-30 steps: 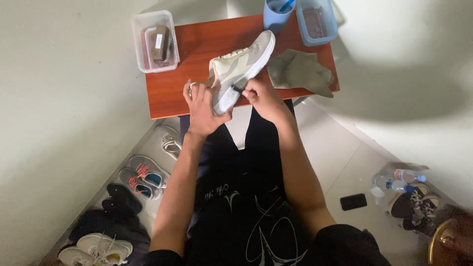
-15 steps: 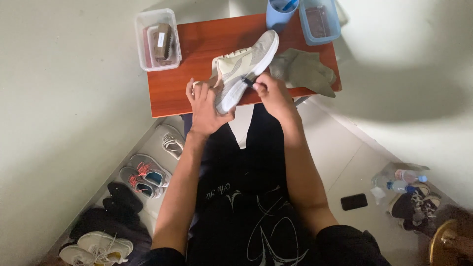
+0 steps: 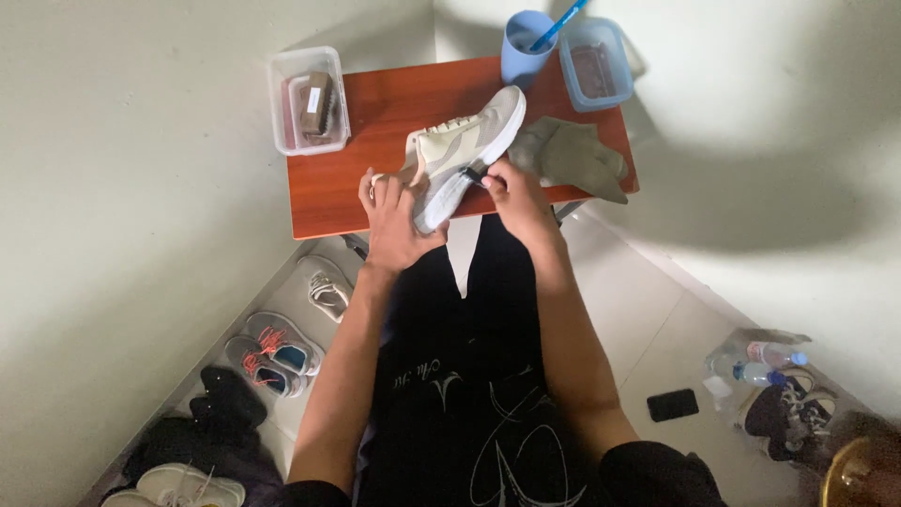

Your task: The person scrubs a white sneaker with a small brush, then wipes it with a cloth. The shoe is held on a wooden table while the person alternates between brushing and wiping to remove dirt.

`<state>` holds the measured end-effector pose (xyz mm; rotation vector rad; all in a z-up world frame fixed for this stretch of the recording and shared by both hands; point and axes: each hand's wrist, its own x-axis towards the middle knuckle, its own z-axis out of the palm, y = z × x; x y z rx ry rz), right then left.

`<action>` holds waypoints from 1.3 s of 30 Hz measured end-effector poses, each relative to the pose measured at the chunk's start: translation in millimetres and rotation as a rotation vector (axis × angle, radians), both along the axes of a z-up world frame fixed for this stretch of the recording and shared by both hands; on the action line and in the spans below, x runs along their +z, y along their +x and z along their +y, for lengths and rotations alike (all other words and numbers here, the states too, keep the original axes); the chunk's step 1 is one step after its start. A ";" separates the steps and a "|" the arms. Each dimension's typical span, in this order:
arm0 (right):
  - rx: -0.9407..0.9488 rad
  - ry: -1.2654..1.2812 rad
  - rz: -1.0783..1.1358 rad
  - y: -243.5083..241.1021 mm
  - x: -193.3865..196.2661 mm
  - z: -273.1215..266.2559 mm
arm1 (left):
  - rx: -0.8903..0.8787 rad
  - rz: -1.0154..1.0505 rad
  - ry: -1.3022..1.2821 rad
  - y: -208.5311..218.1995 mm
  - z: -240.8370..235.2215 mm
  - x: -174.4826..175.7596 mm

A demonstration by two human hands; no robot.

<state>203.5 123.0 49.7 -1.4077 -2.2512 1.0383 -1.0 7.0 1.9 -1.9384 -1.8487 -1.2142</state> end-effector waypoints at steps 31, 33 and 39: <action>0.164 -0.020 0.044 -3.9 -4.4 -6.5 | -0.003 0.020 -0.011 0.7 -0.7 -2.0; -0.010 0.009 -0.011 -2.8 -10.6 -2.1 | 0.004 0.014 -0.035 -2.4 1.2 -7.8; 0.158 -0.027 0.018 -16.4 21.5 -28.7 | -0.005 -0.022 -0.031 -6.1 3.2 -17.8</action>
